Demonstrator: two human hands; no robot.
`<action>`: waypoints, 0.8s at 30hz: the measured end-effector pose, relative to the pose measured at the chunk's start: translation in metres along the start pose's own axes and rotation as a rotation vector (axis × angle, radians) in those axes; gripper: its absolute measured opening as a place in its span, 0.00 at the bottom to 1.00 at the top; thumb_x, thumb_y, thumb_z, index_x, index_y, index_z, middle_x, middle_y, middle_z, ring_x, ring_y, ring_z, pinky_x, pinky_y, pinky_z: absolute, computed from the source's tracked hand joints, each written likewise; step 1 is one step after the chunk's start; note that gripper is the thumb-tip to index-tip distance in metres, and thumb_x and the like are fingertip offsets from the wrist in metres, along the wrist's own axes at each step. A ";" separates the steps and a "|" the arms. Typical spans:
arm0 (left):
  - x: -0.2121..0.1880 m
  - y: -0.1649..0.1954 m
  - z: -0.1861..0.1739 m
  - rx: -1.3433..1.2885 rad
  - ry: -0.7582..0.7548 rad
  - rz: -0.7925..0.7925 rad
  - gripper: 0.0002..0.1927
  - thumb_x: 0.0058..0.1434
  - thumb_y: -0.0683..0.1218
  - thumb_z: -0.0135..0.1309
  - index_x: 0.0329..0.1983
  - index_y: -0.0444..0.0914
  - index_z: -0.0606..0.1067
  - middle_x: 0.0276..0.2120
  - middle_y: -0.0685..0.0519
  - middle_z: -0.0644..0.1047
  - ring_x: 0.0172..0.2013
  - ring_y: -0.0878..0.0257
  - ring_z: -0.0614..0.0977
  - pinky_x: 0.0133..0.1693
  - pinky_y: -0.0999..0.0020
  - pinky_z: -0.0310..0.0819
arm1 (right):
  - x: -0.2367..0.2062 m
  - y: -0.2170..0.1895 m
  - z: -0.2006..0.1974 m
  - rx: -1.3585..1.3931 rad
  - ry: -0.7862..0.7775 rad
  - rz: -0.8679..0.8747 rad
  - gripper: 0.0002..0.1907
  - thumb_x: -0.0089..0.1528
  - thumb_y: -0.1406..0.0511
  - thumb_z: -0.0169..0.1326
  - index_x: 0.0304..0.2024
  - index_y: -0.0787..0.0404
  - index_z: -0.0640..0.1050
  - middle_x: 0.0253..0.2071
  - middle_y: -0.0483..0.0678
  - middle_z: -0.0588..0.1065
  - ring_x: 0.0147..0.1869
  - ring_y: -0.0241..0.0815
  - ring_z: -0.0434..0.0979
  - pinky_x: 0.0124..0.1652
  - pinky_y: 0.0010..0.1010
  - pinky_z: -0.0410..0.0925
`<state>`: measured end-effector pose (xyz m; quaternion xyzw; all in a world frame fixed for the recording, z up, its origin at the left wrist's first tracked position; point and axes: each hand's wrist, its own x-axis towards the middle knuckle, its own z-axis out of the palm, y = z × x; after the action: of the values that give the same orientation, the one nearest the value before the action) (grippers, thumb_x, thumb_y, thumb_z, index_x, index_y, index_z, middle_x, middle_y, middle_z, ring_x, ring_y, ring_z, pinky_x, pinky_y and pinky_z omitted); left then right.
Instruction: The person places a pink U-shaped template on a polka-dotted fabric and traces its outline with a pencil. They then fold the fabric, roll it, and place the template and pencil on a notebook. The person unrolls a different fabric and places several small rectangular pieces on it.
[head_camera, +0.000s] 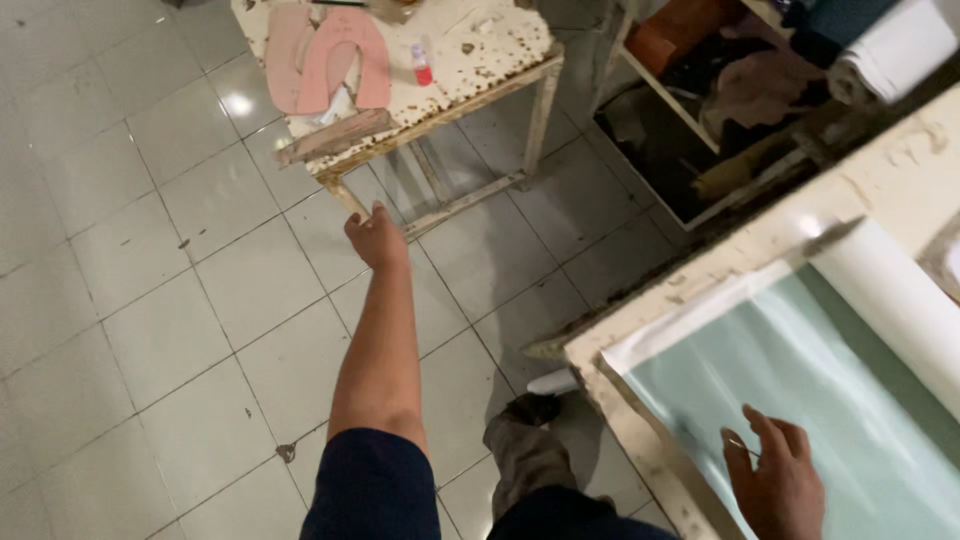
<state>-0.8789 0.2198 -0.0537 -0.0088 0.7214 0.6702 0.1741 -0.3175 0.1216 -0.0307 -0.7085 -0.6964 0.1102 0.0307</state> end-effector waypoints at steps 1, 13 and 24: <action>0.024 0.003 0.001 -0.022 0.052 -0.118 0.38 0.61 0.50 0.54 0.68 0.29 0.54 0.55 0.36 0.74 0.53 0.49 0.80 0.51 0.57 0.78 | 0.024 -0.029 -0.003 -0.002 0.006 -0.107 0.23 0.61 0.58 0.61 0.58 0.51 0.79 0.55 0.48 0.75 0.41 0.46 0.80 0.44 0.39 0.74; 0.210 0.002 0.014 0.327 0.214 -0.375 0.51 0.49 0.75 0.60 0.56 0.25 0.73 0.51 0.38 0.79 0.52 0.47 0.81 0.56 0.58 0.74 | 0.147 -0.204 0.067 -0.072 -0.157 -0.729 0.10 0.56 0.61 0.60 0.39 0.56 0.83 0.38 0.46 0.81 0.43 0.48 0.81 0.43 0.42 0.74; 0.272 -0.026 0.021 -0.546 0.082 -0.267 0.24 0.57 0.40 0.60 0.58 0.33 0.73 0.50 0.49 0.80 0.44 0.59 0.82 0.45 0.61 0.78 | 0.168 -0.168 0.100 -0.195 -0.172 -0.753 0.13 0.56 0.57 0.63 0.35 0.59 0.84 0.33 0.51 0.81 0.44 0.50 0.84 0.49 0.45 0.76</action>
<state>-1.1228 0.2973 -0.1513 -0.1772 0.5137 0.8095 0.2225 -0.5012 0.2827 -0.1141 -0.3915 -0.9146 0.0837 -0.0568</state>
